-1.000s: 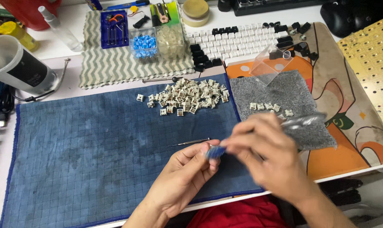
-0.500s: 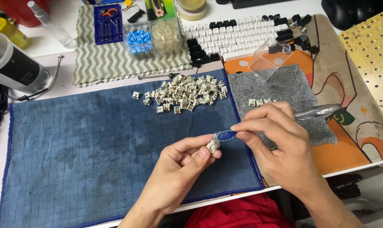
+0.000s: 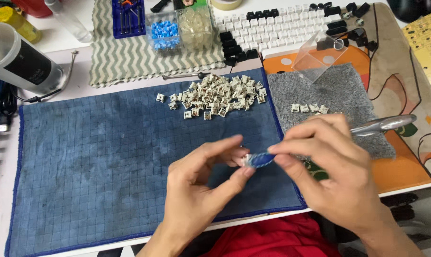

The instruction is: The person cleans individual mechanical keyboard switches using a small metal tool and a toothbrush. They pick up each switch, scrape or brush its surfaces, and place the cleaned switches onto a gray cloth. The workspace includes a blue mat, a pile of switches, and various tools.

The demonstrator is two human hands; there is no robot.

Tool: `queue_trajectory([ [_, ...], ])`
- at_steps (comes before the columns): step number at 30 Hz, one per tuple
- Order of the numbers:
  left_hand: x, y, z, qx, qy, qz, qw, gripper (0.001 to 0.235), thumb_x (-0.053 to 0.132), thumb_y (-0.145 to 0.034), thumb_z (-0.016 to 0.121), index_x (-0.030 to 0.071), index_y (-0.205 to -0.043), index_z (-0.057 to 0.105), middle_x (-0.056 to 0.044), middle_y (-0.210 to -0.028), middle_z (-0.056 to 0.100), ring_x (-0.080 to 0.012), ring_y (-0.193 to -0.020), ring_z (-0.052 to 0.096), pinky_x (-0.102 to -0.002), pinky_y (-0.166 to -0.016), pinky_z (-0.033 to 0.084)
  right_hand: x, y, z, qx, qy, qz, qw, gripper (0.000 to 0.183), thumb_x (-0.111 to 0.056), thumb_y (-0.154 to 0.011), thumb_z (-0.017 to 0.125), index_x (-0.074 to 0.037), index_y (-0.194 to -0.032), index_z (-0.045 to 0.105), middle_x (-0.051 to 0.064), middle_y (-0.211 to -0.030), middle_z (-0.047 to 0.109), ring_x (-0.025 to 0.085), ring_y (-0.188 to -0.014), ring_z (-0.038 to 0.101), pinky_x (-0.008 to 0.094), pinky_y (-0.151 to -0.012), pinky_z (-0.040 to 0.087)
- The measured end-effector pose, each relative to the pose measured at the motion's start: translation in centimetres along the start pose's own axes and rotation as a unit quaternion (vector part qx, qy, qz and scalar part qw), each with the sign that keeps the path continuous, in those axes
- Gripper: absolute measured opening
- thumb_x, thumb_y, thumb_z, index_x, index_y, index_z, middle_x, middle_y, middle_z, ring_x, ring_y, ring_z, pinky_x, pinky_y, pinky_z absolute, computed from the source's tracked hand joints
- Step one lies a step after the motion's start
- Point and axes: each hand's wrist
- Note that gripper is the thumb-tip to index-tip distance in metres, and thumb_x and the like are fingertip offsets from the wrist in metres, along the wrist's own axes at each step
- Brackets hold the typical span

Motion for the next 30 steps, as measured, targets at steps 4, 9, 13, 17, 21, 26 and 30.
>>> queue_trajectory([
  [4,0.7,0.0,-0.9,-0.016,-0.152,0.067,0.986,0.059,0.008,-0.099,0.091,0.007,-0.152,0.065,-0.004,-0.117,0.089,-0.0101,-0.099,0.087,-0.024,-0.103,0.071,0.8,0.2,0.3,-0.029,-0.011,-0.011,0.999,0.011,-0.010,-0.106,0.078,-0.011,-0.114,0.085,0.006,-0.108,0.075,0.028,-0.109,0.064,0.041,-0.107,0.052],
  [9,0.2,0.2,-0.9,-0.007,-0.219,0.080,0.972,0.074,0.008,-0.098,0.093,0.008,-0.159,0.052,0.006,-0.110,0.087,-0.0018,-0.091,0.082,-0.017,-0.100,0.065,0.6,0.4,0.0,-0.015,0.031,-0.010,0.999,0.012,-0.010,-0.107,0.078,-0.011,-0.115,0.086,0.008,-0.112,0.076,0.031,-0.111,0.062,0.045,-0.109,0.052],
  [13,0.5,0.2,-0.9,-0.024,-0.208,0.078,0.975,0.083,0.012,-0.098,0.095,0.004,-0.163,0.045,0.006,-0.109,0.087,-0.0028,-0.088,0.081,-0.017,-0.093,0.066,0.5,0.2,0.4,-0.054,0.007,-0.035,0.998,0.010,-0.014,-0.108,0.074,-0.013,-0.114,0.082,0.005,-0.109,0.075,0.032,-0.107,0.061,0.044,-0.106,0.052],
  [17,0.3,-0.3,-1.4,-0.073,0.102,-0.059,0.990,0.099,-0.005,-0.093,0.089,0.002,-0.172,0.030,-0.017,-0.103,0.083,-0.0173,-0.093,0.078,-0.031,-0.096,0.068,0.6,0.2,0.3,-0.043,-0.011,-0.019,0.999,0.011,-0.013,-0.108,0.074,-0.011,-0.111,0.084,0.005,-0.105,0.075,0.029,-0.106,0.060,0.042,-0.103,0.051],
  [21,0.5,-0.3,-1.4,-0.072,0.206,-0.145,0.965,0.107,-0.011,-0.089,0.088,0.004,-0.178,0.030,-0.017,-0.107,0.084,-0.0165,-0.096,0.077,-0.031,-0.099,0.065,-0.2,0.3,0.6,-0.034,-0.020,-0.025,0.999,0.011,-0.012,-0.107,0.074,-0.010,-0.112,0.083,0.006,-0.107,0.076,0.031,-0.106,0.062,0.044,-0.105,0.054],
  [26,0.5,-0.2,-0.8,-0.031,0.076,-0.089,0.993,0.102,-0.002,-0.091,0.091,0.005,-0.172,0.031,-0.014,-0.101,0.086,-0.0149,-0.082,0.080,-0.028,-0.090,0.071,0.4,0.3,1.4,-0.017,0.025,-0.038,0.999,0.011,-0.011,-0.106,0.079,-0.008,-0.114,0.086,0.009,-0.112,0.077,0.033,-0.109,0.063,0.045,-0.105,0.052],
  [30,1.1,-0.1,-0.6,-0.002,0.054,-0.104,0.993,0.105,0.001,-0.088,0.093,0.005,-0.172,0.029,-0.013,-0.096,0.086,-0.0138,-0.075,0.077,-0.025,-0.085,0.070,0.1,0.6,1.9,-0.022,0.025,-0.041,0.999,0.013,-0.016,-0.107,0.076,-0.010,-0.115,0.085,0.008,-0.114,0.077,0.032,-0.108,0.063,0.045,-0.106,0.052],
])
Point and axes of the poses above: each hand's wrist, its own y-axis away from the middle knuckle, its own z-axis out of the palm, x = y × z
